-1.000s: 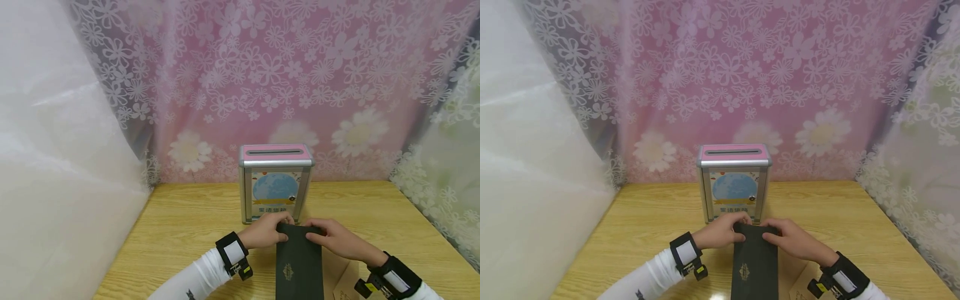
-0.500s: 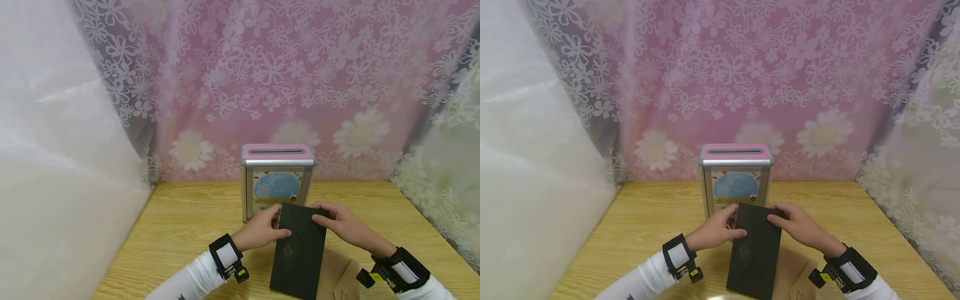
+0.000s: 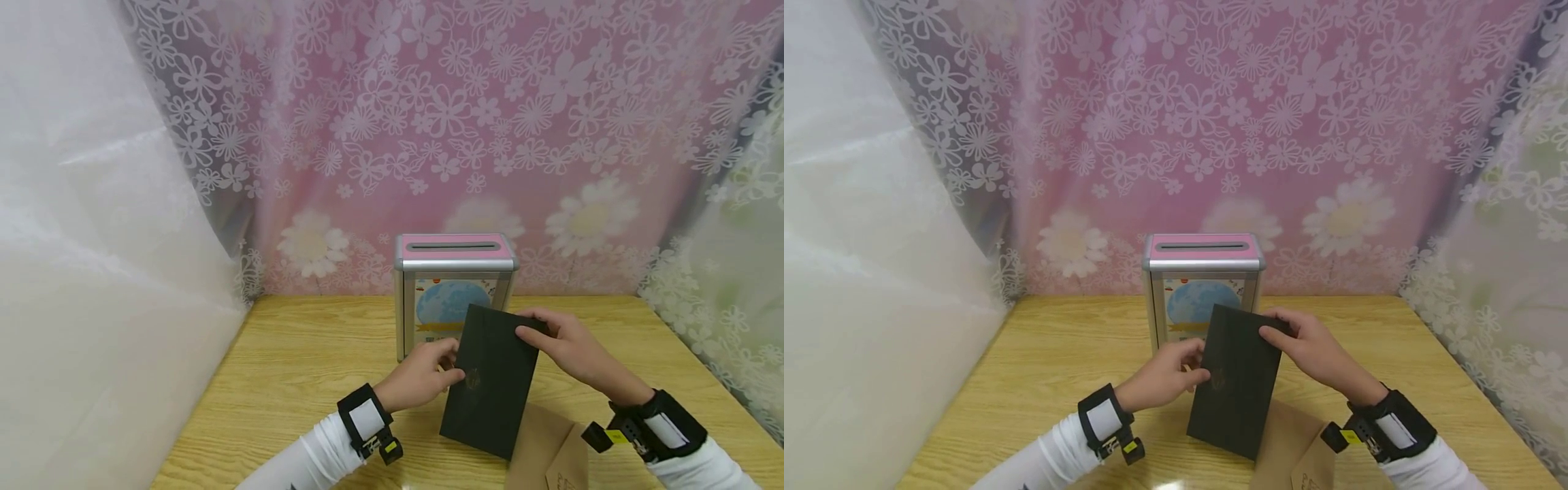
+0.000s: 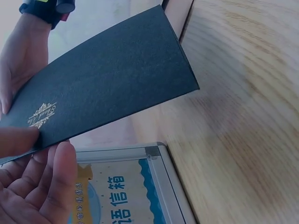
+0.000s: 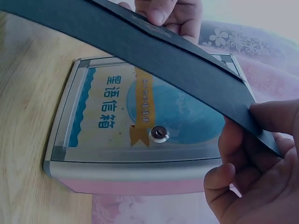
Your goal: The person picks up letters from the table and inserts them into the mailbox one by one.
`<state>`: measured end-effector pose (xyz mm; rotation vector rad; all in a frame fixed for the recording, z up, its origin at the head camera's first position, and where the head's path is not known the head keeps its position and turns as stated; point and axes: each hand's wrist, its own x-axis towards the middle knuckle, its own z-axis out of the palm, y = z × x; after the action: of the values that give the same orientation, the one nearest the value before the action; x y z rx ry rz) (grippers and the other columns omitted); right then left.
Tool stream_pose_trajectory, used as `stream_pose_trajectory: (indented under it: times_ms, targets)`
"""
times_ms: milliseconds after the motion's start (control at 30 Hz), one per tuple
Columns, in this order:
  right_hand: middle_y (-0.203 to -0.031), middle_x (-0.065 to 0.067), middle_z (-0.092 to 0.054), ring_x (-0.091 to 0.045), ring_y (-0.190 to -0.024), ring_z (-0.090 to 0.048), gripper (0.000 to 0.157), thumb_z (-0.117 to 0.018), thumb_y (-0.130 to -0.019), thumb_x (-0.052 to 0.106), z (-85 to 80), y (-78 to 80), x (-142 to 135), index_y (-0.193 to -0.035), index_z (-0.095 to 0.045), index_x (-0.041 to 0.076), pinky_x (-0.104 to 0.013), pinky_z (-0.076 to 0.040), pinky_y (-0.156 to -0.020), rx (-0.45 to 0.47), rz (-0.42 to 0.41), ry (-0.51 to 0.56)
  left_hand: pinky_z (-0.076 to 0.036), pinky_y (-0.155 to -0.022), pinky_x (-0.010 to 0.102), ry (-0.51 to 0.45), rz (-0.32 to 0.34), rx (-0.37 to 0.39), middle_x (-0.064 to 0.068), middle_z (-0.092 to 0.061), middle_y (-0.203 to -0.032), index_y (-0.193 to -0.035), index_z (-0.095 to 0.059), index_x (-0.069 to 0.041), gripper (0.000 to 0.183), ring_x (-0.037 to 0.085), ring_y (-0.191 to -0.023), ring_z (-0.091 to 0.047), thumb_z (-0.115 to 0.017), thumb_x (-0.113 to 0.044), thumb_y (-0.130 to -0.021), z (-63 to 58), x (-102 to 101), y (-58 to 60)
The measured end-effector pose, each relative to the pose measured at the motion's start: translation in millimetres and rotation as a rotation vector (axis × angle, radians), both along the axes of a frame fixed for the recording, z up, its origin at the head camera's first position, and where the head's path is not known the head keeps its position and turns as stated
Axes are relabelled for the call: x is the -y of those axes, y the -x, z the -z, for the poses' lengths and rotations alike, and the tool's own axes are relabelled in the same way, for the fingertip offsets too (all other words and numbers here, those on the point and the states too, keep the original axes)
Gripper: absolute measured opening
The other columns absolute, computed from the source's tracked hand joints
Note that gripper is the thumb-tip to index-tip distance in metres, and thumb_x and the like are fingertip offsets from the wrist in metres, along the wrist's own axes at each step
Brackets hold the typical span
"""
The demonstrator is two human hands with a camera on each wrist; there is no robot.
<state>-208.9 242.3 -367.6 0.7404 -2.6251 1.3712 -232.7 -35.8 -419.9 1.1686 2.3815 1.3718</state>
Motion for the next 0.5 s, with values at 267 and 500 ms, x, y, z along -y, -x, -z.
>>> stream_pose_trajectory:
  times_ms: [267,500]
  targets:
    - [-0.101,-0.013,-0.064,-0.02,-0.086,-0.063,0.035,-0.051,-0.1,0.016,-1.5,0.4,5,-0.134,-0.048,0.008,-0.031,-0.053,-0.072,-0.004,0.031,0.092,-0.052,-0.055,0.021,-0.043,-0.008,-0.024,-0.001,-0.06,-0.09,-0.101,-0.052,-0.015,0.007,0.01,-0.068,-0.06,-0.057,-0.012,-0.096,-9.4,0,0.7]
    - [-0.076,-0.009,-0.065,-0.02,-0.066,-0.062,0.052,-0.051,-0.098,0.007,1.3,2.2,9,-0.146,-0.03,0.007,-0.028,-0.053,-0.063,0.006,-0.029,0.228,-0.046,-0.059,0.023,-0.028,-0.06,-0.145,-0.006,-0.06,-0.089,-0.106,-0.055,-0.018,0.01,0.005,-0.076,-0.055,-0.058,-0.016,-0.096,-17.6,4,1.9]
